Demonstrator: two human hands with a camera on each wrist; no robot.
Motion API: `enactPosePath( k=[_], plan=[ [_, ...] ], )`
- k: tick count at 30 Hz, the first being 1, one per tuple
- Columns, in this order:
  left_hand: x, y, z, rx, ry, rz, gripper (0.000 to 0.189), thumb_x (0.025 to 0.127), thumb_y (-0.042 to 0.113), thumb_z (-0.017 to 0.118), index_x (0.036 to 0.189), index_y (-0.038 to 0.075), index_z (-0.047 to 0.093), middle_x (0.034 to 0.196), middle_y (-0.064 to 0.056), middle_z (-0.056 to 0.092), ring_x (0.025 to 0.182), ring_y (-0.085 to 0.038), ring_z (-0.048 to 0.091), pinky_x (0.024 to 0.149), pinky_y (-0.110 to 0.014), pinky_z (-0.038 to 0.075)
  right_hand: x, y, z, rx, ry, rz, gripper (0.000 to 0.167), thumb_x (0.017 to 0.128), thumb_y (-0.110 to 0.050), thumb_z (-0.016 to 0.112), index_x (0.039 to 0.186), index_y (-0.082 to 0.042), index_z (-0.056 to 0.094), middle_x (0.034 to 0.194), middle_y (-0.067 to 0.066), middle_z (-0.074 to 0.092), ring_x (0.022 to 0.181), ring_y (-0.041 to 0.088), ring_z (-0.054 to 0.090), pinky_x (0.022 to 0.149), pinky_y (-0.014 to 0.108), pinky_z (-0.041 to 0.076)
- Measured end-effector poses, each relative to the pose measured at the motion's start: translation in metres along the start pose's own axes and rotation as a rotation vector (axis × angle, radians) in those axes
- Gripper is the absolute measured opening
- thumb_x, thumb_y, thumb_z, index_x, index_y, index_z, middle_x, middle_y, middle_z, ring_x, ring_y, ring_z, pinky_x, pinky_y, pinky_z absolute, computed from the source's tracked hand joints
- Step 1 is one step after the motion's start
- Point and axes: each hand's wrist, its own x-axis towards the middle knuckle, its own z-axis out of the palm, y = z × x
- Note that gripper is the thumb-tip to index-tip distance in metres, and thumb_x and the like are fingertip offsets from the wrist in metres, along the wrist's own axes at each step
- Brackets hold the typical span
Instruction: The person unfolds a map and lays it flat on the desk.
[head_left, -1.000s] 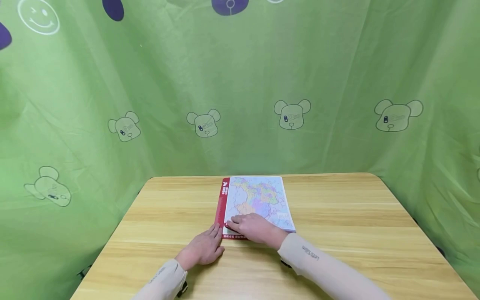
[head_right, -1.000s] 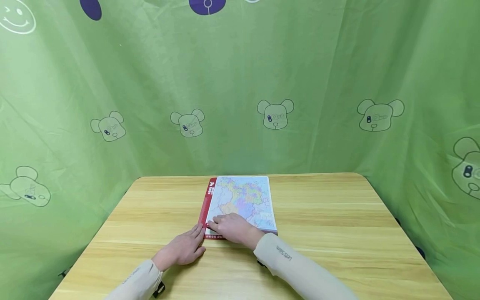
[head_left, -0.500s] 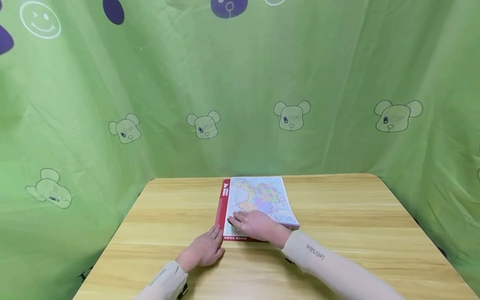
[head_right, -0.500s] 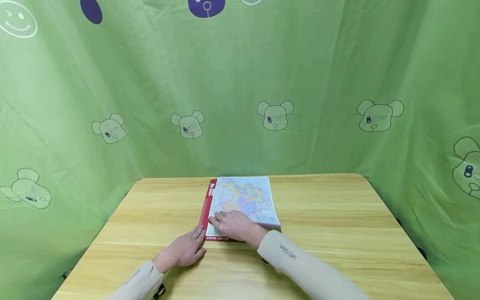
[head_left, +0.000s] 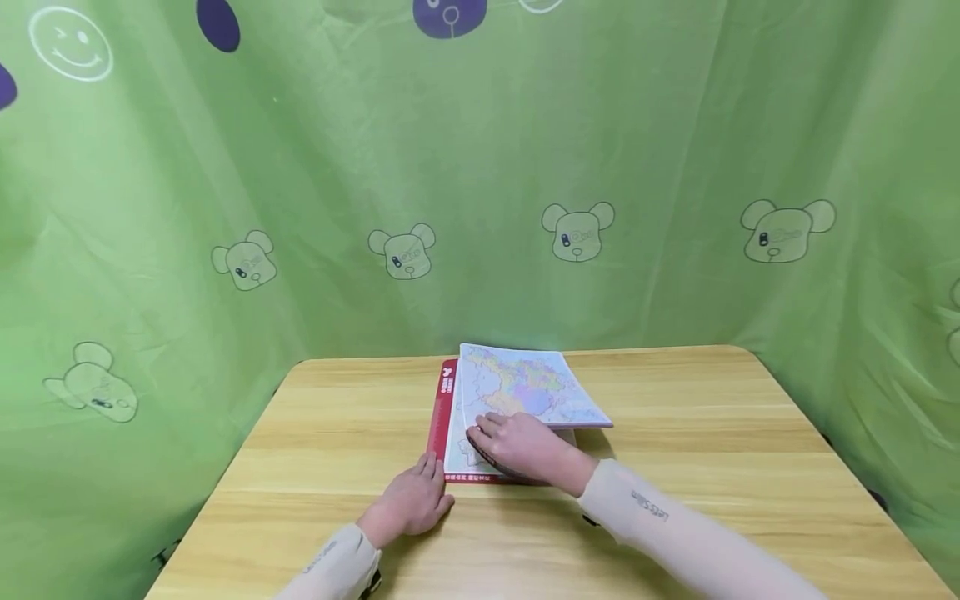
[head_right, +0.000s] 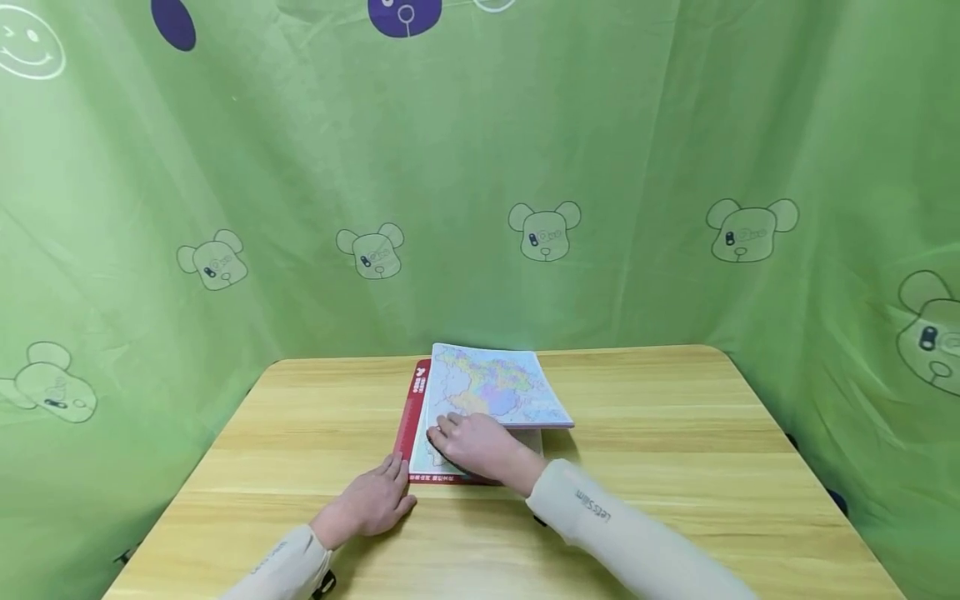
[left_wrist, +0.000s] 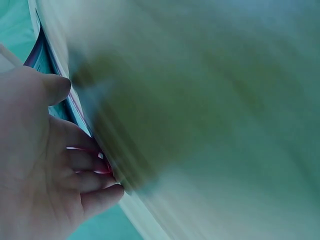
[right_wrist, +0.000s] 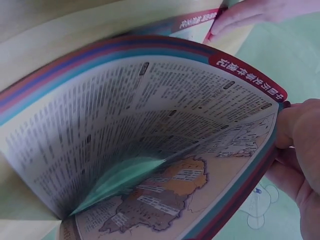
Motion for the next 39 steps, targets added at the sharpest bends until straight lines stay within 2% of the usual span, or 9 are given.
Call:
enactPosePath(
  k=[7, 15, 19, 24, 32, 39],
  plan=[
    [-0.002, 0.004, 0.000, 0.025, 0.013, -0.017, 0.066, 0.099, 0.044, 0.038, 0.137, -0.009, 0.041, 0.142, -0.025, 0.039, 0.132, -0.036, 0.036, 0.109, -0.040, 0.033, -0.011, 0.010, -0.010, 0.008, 0.082, 0.010, 0.027, 0.087, -0.012, 0.063, 0.113, -0.009, 0.068, 0.106, 0.009, 0.070, 0.096, 0.020, 0.067, 0.065, 0.032, 0.058],
    [-0.003, 0.006, -0.002, 0.029, 0.015, -0.024, 0.066, 0.099, 0.045, 0.038, 0.137, -0.009, 0.042, 0.142, -0.025, 0.040, 0.132, -0.036, 0.037, 0.108, -0.039, 0.034, -0.025, 0.019, -0.019, 0.029, 0.113, 0.004, 0.031, 0.083, -0.008, 0.065, 0.115, -0.008, 0.067, 0.107, 0.011, 0.069, 0.097, 0.022, 0.067, 0.066, 0.031, 0.057],
    [-0.004, 0.005, -0.002, 0.020, 0.010, -0.020, 0.066, 0.099, 0.044, 0.037, 0.137, -0.009, 0.041, 0.143, -0.025, 0.038, 0.133, -0.037, 0.035, 0.109, -0.040, 0.032, -0.033, 0.024, -0.023, 0.021, 0.109, 0.004, 0.034, 0.084, -0.007, 0.061, 0.118, -0.008, 0.066, 0.110, 0.012, 0.068, 0.099, 0.023, 0.066, 0.067, 0.031, 0.057],
    [-0.005, 0.004, -0.003, 0.014, 0.001, -0.024, 0.067, 0.099, 0.045, 0.037, 0.138, -0.010, 0.040, 0.143, -0.026, 0.037, 0.133, -0.037, 0.034, 0.109, -0.040, 0.032, -0.040, 0.028, -0.022, 0.020, 0.181, 0.012, 0.035, 0.085, -0.006, 0.050, 0.115, -0.007, 0.067, 0.109, 0.013, 0.068, 0.097, 0.023, 0.066, 0.060, 0.032, 0.057],
    [-0.007, 0.002, -0.002, -0.022, -0.014, -0.028, 0.069, 0.099, 0.047, 0.037, 0.139, -0.010, 0.038, 0.145, -0.026, 0.035, 0.134, -0.037, 0.032, 0.109, -0.041, 0.031, -0.051, 0.029, -0.025, 0.034, 0.207, 0.016, 0.037, 0.079, -0.001, 0.059, 0.114, -0.006, 0.067, 0.108, 0.015, 0.068, 0.096, 0.025, 0.067, 0.058, 0.033, 0.057],
    [-0.007, 0.001, -0.003, -0.028, -0.022, -0.039, 0.071, 0.099, 0.047, 0.036, 0.139, -0.011, 0.037, 0.145, -0.027, 0.033, 0.135, -0.037, 0.031, 0.110, -0.040, 0.031, -0.057, 0.031, -0.028, 0.058, 0.230, 0.028, 0.038, 0.083, 0.000, 0.046, 0.114, -0.005, 0.067, 0.108, 0.016, 0.067, 0.095, 0.027, 0.067, 0.056, 0.034, 0.057]
  ],
)
